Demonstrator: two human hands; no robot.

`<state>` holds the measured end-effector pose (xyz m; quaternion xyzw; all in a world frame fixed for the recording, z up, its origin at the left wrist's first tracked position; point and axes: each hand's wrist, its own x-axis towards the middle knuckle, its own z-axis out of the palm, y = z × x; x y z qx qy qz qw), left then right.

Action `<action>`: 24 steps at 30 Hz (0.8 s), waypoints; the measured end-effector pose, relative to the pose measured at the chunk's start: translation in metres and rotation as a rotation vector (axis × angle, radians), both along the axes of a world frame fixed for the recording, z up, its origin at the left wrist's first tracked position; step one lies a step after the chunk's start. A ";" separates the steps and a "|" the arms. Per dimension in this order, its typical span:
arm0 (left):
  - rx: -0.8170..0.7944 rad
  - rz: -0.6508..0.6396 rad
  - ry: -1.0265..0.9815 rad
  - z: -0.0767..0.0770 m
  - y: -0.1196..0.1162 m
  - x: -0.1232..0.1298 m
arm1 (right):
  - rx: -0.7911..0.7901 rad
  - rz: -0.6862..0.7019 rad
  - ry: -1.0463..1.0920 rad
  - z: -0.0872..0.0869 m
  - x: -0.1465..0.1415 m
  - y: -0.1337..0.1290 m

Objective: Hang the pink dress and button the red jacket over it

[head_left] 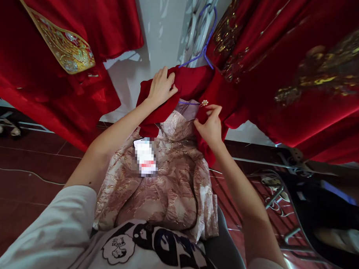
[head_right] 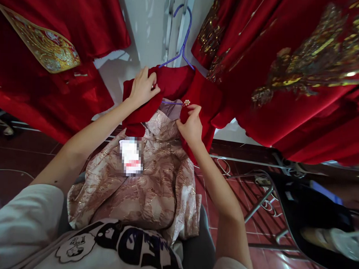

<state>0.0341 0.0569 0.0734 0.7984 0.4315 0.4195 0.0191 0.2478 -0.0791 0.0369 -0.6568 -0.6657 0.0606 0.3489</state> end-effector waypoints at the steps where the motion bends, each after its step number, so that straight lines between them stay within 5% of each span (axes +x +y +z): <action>1: 0.017 0.003 0.000 -0.002 0.001 0.002 | 0.032 -0.031 -0.010 -0.001 0.002 0.004; 10: -0.027 0.038 0.129 0.007 -0.011 -0.008 | 0.102 -0.129 -0.056 0.016 -0.001 0.045; 15: 0.122 0.123 -0.003 0.003 -0.024 -0.023 | 0.066 -0.014 -0.052 0.010 0.016 0.048; 18: 0.047 0.108 -0.078 -0.002 -0.024 -0.030 | 0.090 -0.049 -0.013 0.010 0.024 0.050; 24: -0.092 0.001 -0.047 0.000 -0.034 0.005 | 0.004 -0.035 0.138 0.032 -0.008 0.058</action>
